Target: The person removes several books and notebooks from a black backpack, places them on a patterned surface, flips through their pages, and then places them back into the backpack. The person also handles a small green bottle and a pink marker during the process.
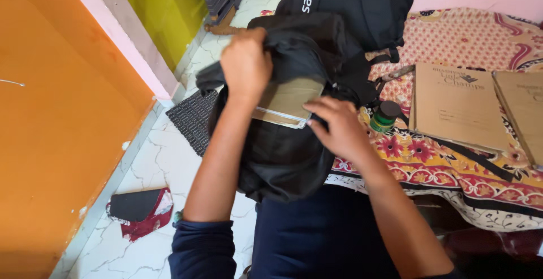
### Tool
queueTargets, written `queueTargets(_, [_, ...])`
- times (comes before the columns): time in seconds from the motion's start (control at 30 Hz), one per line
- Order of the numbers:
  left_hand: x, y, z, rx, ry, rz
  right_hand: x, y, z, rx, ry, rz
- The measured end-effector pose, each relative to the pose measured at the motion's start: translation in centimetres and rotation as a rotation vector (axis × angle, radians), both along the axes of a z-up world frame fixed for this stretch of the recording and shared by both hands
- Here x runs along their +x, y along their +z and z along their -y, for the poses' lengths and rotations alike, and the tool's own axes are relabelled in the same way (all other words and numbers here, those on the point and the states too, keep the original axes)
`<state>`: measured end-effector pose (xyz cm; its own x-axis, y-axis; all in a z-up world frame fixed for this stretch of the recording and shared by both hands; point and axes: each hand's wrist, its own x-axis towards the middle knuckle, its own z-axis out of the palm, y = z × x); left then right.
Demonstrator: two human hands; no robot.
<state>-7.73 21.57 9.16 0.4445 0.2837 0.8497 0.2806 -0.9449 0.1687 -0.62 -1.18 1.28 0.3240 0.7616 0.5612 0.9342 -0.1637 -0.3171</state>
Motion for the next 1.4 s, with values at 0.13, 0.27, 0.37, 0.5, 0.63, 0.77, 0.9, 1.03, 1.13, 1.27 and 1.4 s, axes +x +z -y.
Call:
queueTargets(0.13, [0.6,-1.4,0.9,-0.002,-0.025,0.053,-0.6,-2.0,-3.2,-0.006,0.052,0.152])
queueTargets(0.27, [-0.1,-1.4,0.2,-0.036,-0.057,0.058,-0.9,-3.8,-6.3,-0.014,-0.001,0.271])
queueTargets(0.37, [-0.6,-1.1,-0.4,-0.057,-0.058,0.043,-1.5,-3.5,-5.2,0.005,-0.026,0.142])
queueTargets(0.5, [-1.3,0.2,-1.1,-0.12,-0.113,0.094,-1.9,-1.3,-1.7,0.004,0.051,0.153])
queueTargets(0.63, [-1.3,1.8,-0.5,-0.196,-0.249,0.238,-2.5,0.1,1.3,0.04,0.1,0.083])
queueTargets(0.77, [-0.9,2.5,0.2,-0.257,-0.339,0.243,-3.1,0.4,3.4,0.147,0.106,-0.019])
queueTargets(0.9, [-0.8,3.4,-2.0,-0.401,-0.578,-0.055,-1.8,-0.5,4.6,0.456,0.199,-0.233])
queueTargets(1.03, [-1.9,2.9,-4.4,-0.644,-0.772,-0.334,0.0,-0.7,7.5,0.73,-0.035,-0.627])
queueTargets(1.13, [-2.0,1.4,-5.0,-0.753,-0.77,-0.378,2.2,1.3,9.6,1.182,-0.098,-0.629])
queueTargets(1.27, [-2.2,-0.2,-4.4,-0.812,-0.703,-0.485,2.9,3.3,14.8,1.222,-0.123,-0.556])
queueTargets(1.4, [-2.6,-1.2,-0.5,-0.709,-0.689,-0.397,6.5,1.9,20.3,1.422,-0.194,-0.639])
